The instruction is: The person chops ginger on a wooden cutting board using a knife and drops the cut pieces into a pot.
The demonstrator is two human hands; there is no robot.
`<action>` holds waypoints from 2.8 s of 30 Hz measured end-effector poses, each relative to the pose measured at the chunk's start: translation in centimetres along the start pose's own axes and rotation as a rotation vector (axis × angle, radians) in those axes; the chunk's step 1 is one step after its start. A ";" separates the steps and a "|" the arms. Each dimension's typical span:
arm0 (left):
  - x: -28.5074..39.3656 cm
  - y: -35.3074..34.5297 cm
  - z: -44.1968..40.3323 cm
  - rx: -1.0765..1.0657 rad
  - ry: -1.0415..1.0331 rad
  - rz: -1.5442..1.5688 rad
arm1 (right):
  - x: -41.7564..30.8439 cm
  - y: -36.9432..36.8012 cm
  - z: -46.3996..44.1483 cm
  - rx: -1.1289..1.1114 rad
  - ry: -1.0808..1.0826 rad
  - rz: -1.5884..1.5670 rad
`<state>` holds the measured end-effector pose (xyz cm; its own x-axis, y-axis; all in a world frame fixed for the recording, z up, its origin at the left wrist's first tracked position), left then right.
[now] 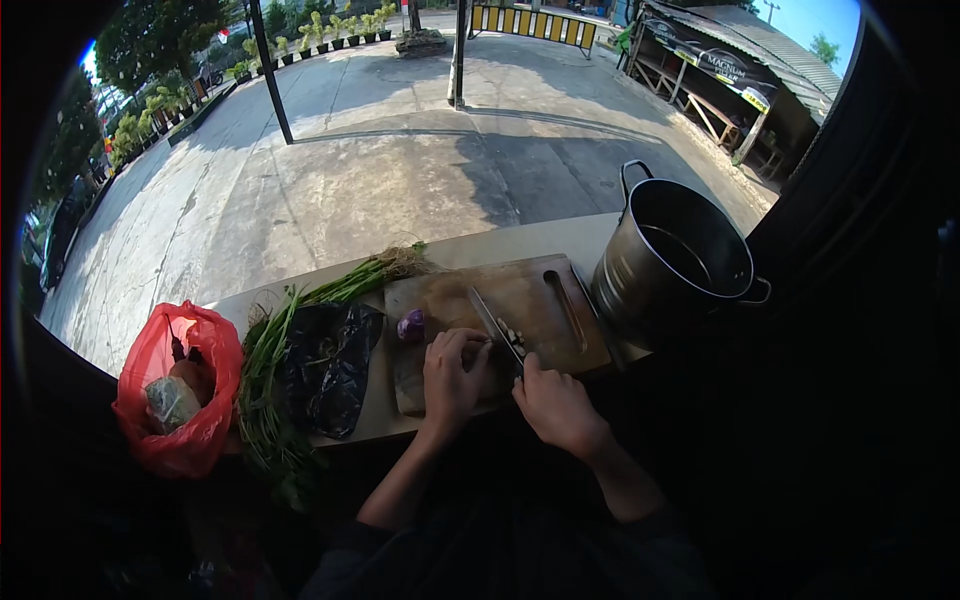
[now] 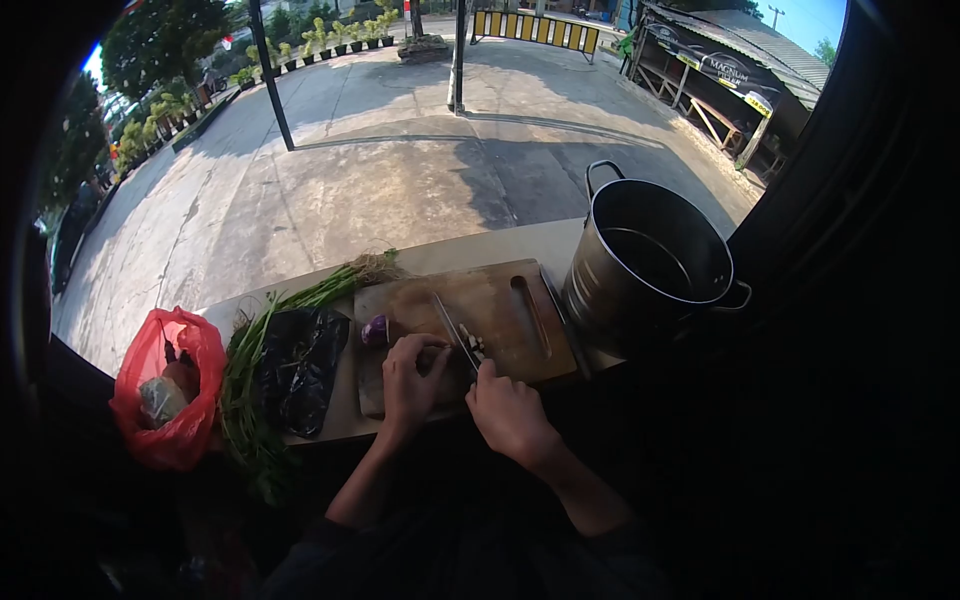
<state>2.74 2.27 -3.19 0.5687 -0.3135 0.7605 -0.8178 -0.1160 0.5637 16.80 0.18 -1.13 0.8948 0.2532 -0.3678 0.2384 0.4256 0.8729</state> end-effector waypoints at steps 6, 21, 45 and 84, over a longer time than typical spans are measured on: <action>0.1 0.4 0.1 0.071 0.045 0.013 | 1.0 -0.6 1.9 -0.007 -0.002 -0.193; 1.8 1.6 0.4 0.184 -0.086 0.031 | 2.4 1.8 2.8 0.409 0.178 -0.084; 5.0 -0.2 -5.0 -0.434 -0.334 -0.155 | 3.0 1.5 4.6 0.399 0.258 -0.021; 1.2 -0.1 -4.7 -0.490 -0.234 -0.364 | 6.0 1.0 6.3 0.444 0.118 -0.476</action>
<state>3.95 6.36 -0.78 0.7221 -0.5386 0.4342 -0.4103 0.1720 0.8956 24.82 -3.40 -0.47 0.6122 0.2299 -0.7565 0.7530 0.1225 0.6466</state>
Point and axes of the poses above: each hand's wrist, its own z-axis away from the middle knuckle, its own y-axis out of the back of the hand, x = y × z, the point moved 7 cm from there along -z, towards the middle knuckle, and after that the axes turned 13 degrees about -x, right-handed, at the moved point
